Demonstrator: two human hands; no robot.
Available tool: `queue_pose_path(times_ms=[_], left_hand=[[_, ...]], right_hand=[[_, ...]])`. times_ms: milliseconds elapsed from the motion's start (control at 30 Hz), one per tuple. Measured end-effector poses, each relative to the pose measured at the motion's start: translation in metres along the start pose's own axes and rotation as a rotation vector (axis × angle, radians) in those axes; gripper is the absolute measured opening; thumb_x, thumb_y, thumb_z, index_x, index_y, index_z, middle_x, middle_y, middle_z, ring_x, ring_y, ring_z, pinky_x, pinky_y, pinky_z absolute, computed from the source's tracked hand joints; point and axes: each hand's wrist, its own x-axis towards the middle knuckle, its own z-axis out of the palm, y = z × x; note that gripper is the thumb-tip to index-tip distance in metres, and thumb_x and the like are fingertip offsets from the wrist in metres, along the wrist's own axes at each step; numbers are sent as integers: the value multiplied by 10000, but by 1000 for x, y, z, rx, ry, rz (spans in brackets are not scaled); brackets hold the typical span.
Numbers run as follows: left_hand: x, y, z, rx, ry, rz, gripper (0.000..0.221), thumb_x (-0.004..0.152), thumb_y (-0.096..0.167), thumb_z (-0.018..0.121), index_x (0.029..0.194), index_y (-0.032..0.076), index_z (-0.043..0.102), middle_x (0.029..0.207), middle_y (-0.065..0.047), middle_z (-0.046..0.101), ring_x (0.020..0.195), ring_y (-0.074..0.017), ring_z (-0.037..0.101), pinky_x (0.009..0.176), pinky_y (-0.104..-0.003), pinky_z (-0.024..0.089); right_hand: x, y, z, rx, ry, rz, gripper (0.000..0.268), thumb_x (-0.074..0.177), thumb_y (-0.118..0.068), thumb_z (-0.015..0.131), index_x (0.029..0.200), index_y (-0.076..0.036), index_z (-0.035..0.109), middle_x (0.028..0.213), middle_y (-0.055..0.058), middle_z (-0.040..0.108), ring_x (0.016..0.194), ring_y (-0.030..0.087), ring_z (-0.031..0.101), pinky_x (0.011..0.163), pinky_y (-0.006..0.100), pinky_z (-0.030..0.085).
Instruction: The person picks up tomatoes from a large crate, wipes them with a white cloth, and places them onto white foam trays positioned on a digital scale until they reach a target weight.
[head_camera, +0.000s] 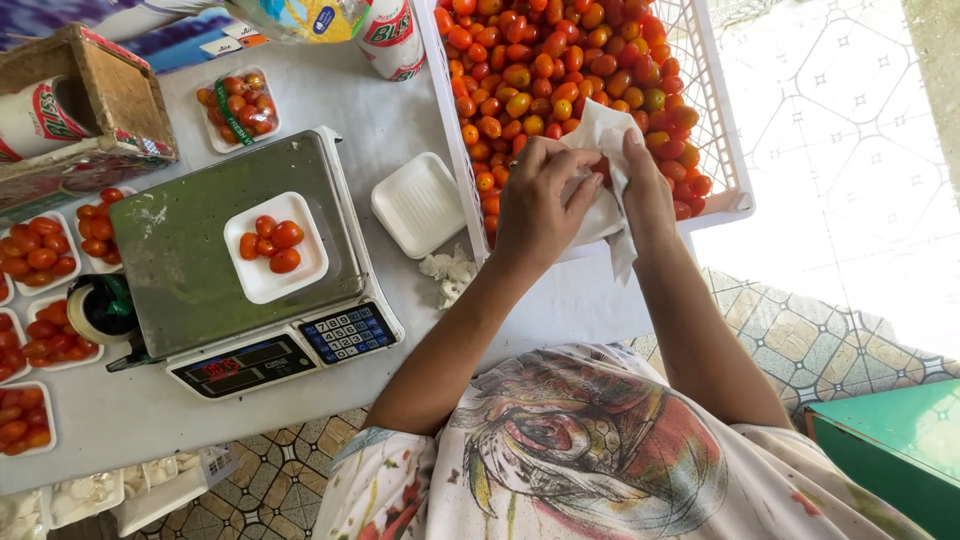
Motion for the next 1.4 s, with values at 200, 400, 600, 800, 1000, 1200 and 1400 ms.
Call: queue_pose_path(times_ms=[200, 400, 600, 800, 1000, 1200, 1400], left_hand=[[-5, -6, -1, -183, 3, -203, 327, 815, 82, 794, 1106, 151, 661, 923, -46, 588, 717, -192, 643, 648, -327, 569], [-5, 4, -10, -47, 31, -85, 124, 905, 170, 714, 1018, 207, 681, 919, 33, 574, 712, -162, 620, 687, -325, 556], [-9, 3, -7, 133, -127, -108, 319, 809, 354, 739, 1100, 241, 676, 992, 52, 621, 809, -214, 697, 783, -449, 512], [-9, -6, -6, -216, -130, -221, 284, 797, 193, 826, 1044, 231, 690, 985, 0, 672, 784, -184, 683, 735, -351, 543], [-14, -13, -10, -629, -115, -411, 299, 933, 215, 801, 1203, 110, 726, 1035, -79, 748, 849, -104, 726, 792, -276, 576], [-17, -6, -8, -211, -46, -310, 335, 954, 179, 720, 1287, 171, 690, 1196, -109, 688, 994, -263, 744, 864, -347, 616], [-19, -22, -4, -517, -52, -410, 340, 947, 74, 691, 1282, 134, 696, 1218, -107, 722, 951, -156, 715, 856, -310, 598]], right_hand=[[38, 45, -7, -162, -237, -319, 223, 1061, -293, 681, 1009, -77, 694, 873, 0, 684, 830, 59, 636, 721, 245, 575], [9, 11, 7, 4, -119, -99, 394, 1026, -439, 645, 954, -51, 635, 806, 27, 675, 723, 111, 704, 663, 252, 593], [-4, -8, 27, -222, -196, -311, 431, 1084, -476, 525, 902, -109, 660, 822, -11, 638, 826, 79, 636, 762, 223, 527], [16, 20, 2, -121, -109, -159, 353, 1036, -456, 619, 1048, -110, 684, 849, 22, 710, 806, 67, 719, 738, 219, 601], [6, -2, 19, -102, -85, -108, 532, 973, -513, 688, 1261, -66, 664, 966, 50, 735, 870, 128, 742, 789, 296, 644], [34, 45, 3, -50, -124, -357, 162, 1020, -257, 715, 1003, -96, 723, 826, 0, 704, 789, 73, 696, 741, 229, 616], [51, 58, -11, 66, -100, -302, 129, 974, -152, 771, 943, -43, 708, 743, 54, 692, 690, 112, 709, 678, 277, 634]])
